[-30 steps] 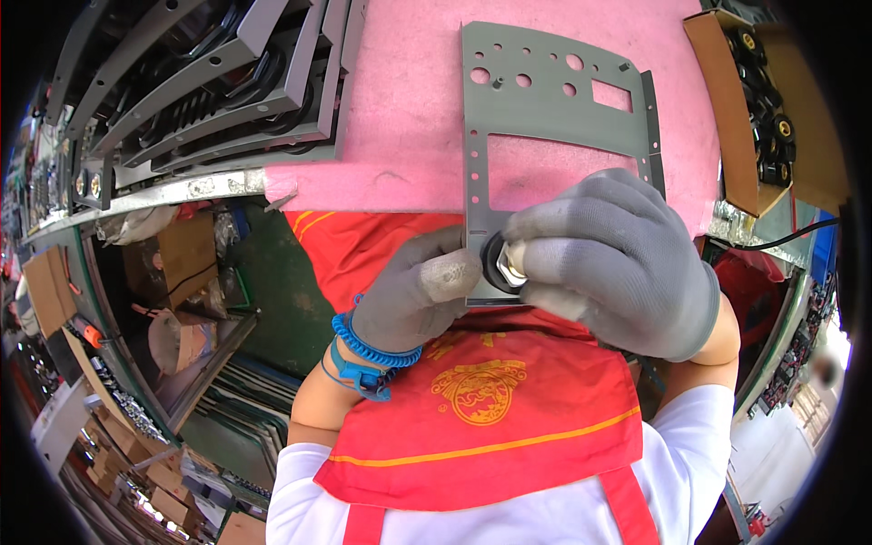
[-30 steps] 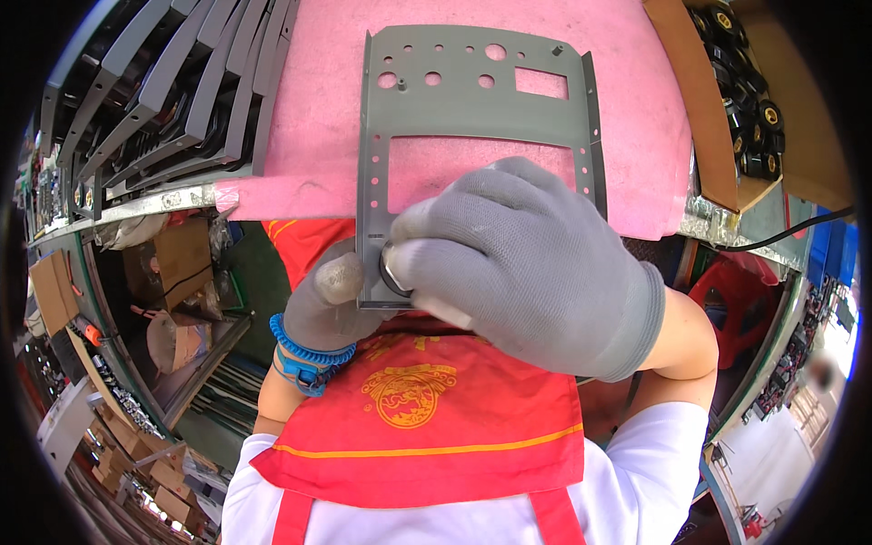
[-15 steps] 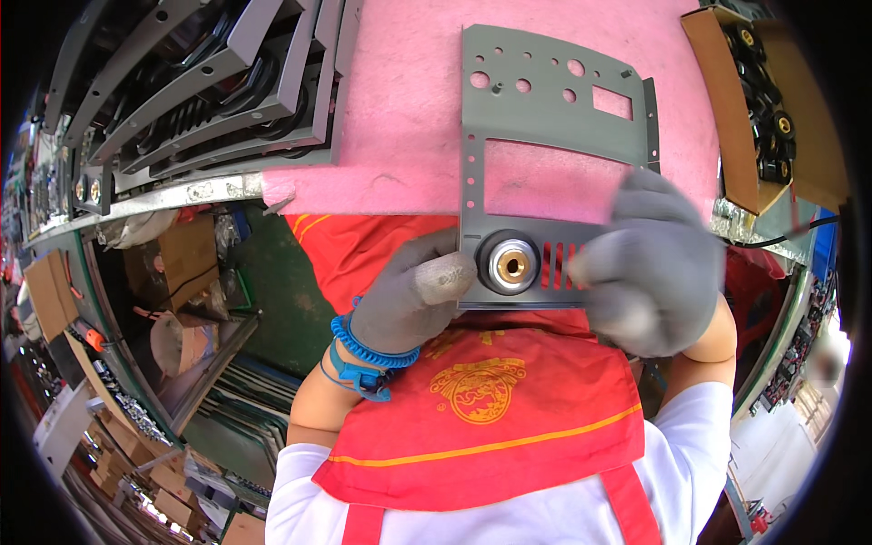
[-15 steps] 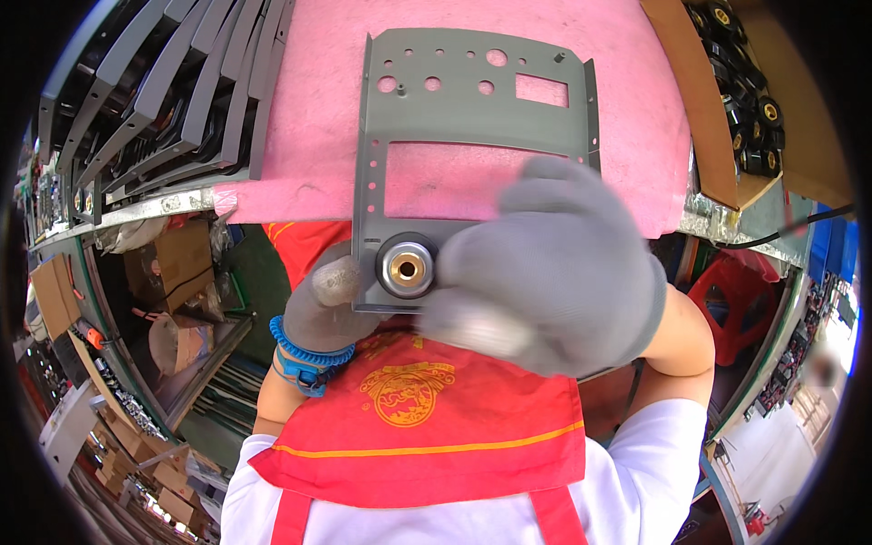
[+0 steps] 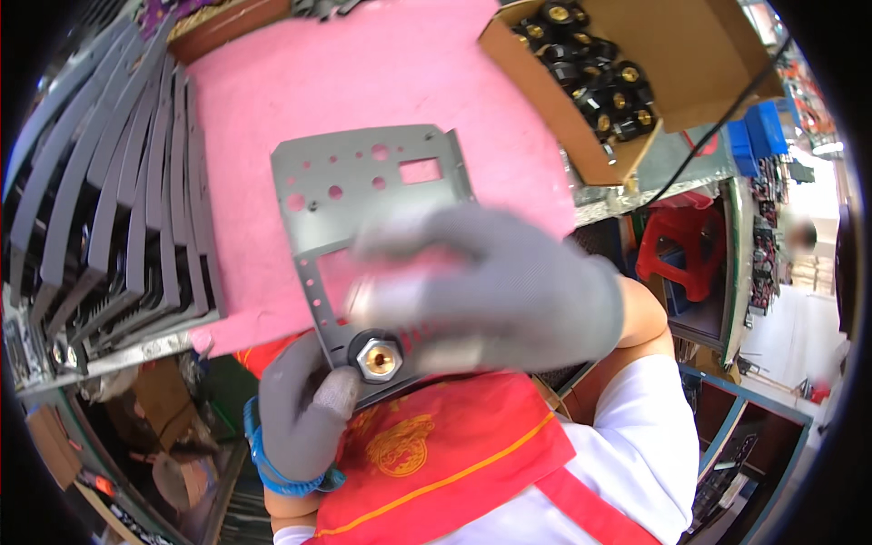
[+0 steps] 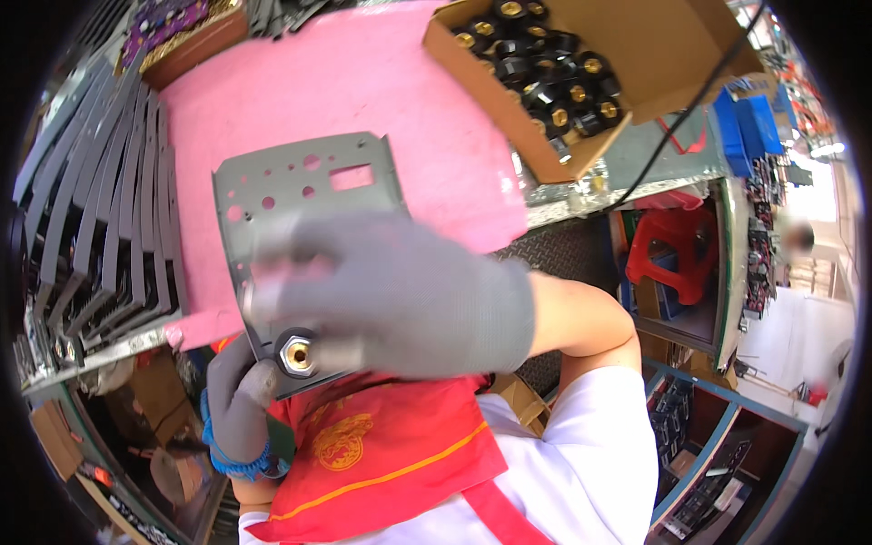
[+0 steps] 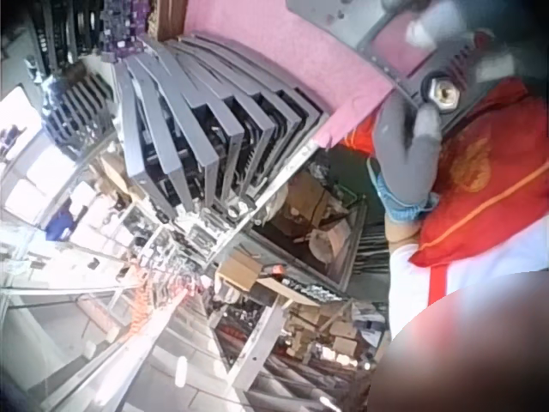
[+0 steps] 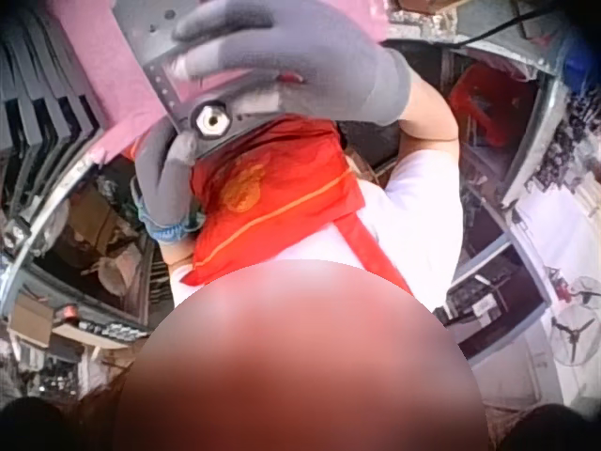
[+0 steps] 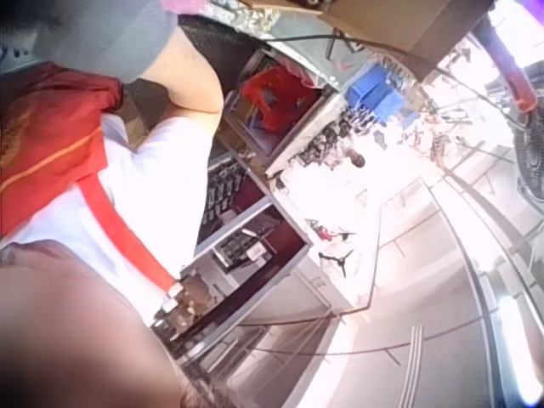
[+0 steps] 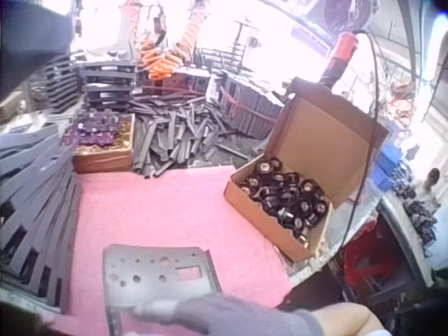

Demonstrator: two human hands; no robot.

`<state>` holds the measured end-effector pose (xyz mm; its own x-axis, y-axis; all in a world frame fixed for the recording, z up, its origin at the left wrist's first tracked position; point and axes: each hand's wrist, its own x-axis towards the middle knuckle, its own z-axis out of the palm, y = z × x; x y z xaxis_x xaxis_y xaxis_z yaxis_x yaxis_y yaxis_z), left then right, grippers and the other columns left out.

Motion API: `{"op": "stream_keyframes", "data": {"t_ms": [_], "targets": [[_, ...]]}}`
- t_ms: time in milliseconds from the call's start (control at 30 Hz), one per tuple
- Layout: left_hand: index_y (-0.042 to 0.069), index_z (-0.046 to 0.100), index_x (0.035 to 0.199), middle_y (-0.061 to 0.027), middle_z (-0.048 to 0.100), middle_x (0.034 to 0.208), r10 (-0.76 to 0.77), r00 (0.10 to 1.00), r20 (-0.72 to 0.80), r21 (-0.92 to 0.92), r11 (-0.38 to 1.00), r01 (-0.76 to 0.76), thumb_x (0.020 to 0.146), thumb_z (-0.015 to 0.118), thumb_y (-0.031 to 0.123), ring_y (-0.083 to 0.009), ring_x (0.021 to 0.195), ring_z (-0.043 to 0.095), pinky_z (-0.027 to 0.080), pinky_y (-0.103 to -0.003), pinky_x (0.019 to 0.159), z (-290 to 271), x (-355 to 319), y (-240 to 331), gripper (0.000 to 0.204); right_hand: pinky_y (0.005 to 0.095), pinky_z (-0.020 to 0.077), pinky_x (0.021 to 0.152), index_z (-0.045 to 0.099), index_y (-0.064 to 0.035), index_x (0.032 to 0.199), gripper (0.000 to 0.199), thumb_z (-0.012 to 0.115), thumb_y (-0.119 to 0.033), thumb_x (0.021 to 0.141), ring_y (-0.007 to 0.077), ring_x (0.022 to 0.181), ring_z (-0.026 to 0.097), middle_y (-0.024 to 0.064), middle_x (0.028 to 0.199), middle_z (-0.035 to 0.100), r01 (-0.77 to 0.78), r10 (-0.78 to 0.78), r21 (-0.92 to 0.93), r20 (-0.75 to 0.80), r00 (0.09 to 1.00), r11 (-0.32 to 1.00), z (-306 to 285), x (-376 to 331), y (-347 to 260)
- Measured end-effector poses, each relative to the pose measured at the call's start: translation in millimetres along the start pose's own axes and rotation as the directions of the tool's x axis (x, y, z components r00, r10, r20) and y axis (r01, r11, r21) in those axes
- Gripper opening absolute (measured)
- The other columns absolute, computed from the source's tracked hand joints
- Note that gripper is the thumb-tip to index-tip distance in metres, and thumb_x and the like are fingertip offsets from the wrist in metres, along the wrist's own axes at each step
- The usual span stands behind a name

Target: Assembling black plastic nuts and components onto gray metal housing panels.

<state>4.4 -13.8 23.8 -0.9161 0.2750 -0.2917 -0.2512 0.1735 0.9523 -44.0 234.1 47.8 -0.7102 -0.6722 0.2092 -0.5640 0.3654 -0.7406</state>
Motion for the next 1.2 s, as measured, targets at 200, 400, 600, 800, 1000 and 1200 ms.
{"op": "stream_keyframes", "data": {"t_ms": [200,400,600,800,1000,1200], "targets": [[-0.003,0.058,0.084,-0.0203,0.055,0.075,0.451,0.891,-0.050,0.817,0.532,-0.224,0.087,0.050,0.010,-0.0391,0.065,0.054,0.043,-0.046,0.058,2.9,26.5,4.4,0.016,0.0381,0.0470,0.097,0.060,-0.0144,0.125,0.047,0.054,0.005,0.083,0.0302,0.113,0.060,0.0098,0.120,0.064,-0.733,0.170,-0.647,-0.714,0.679,0.210,-129.8,-54.3,67.8],[-0.001,0.058,0.082,-0.0182,0.057,0.080,0.379,0.910,-0.171,0.911,0.411,0.000,0.094,0.048,0.018,-0.0375,0.070,0.056,0.042,-0.046,0.061,7.3,36.6,4.6,0.024,0.0429,0.0448,0.099,0.057,-0.0152,0.126,0.046,0.051,0.002,0.083,0.0323,0.117,0.055,0.0099,0.125,0.060,-0.701,0.431,-0.690,-0.585,0.688,0.182,-166.2,-92.1,122.1],[0.001,0.060,0.083,-0.0154,0.056,0.077,0.322,0.908,-0.267,0.875,0.477,0.088,0.095,0.055,0.022,-0.0345,0.069,0.055,0.041,-0.043,0.060,5.6,24.5,4.5,0.025,0.0433,0.0405,0.104,0.057,-0.0157,0.125,0.052,0.055,0.006,0.078,0.0342,0.124,0.049,0.0105,0.130,0.056,-0.643,0.609,-0.744,-0.599,0.520,-0.183,-167.8,-65.1,105.9],[0.003,0.063,0.084,-0.0127,0.060,0.078,0.417,0.861,-0.291,0.853,0.521,0.036,0.091,0.062,0.017,-0.0304,0.069,0.059,0.046,-0.041,0.062,-0.6,14.2,0.8,0.016,0.0414,0.0427,0.101,0.054,-0.0133,0.120,0.050,0.060,0.007,0.075,0.0330,0.119,0.054,0.0109,0.128,0.057,-0.622,0.540,-0.763,-0.452,0.710,0.178,-177.7,-86.3,113.5],[0.004,0.064,0.089,-0.0123,0.064,0.086,0.574,0.809,-0.122,0.790,0.550,-0.271,0.086,0.068,0.014,-0.0310,0.078,0.063,0.051,-0.040,0.066,-0.7,9.6,-5.2,0.012,0.0353,0.0454,0.099,0.050,-0.0117,0.131,0.057,0.055,0.012,0.079,0.0253,0.118,0.058,0.0131,0.123,0.060,-0.693,0.668,-0.591,-0.321,0.672,0.414,-189.7,-76.2,107.3],[0.002,0.065,0.097,-0.0112,0.063,0.085,0.748,0.663,-0.039,0.735,0.471,-0.488,0.082,0.073,0.012,-0.0282,0.073,0.060,0.049,-0.038,0.066,5.4,17.8,4.0,0.020,0.0343,0.0471,0.096,0.050,-0.0012,0.128,0.048,0.061,0.004,0.082,0.0195,0.113,0.058,0.0096,0.121,0.060,-0.352,0.343,0.068,-0.453,0.823,0.934,-106.6,-45.4,40.7]]}}
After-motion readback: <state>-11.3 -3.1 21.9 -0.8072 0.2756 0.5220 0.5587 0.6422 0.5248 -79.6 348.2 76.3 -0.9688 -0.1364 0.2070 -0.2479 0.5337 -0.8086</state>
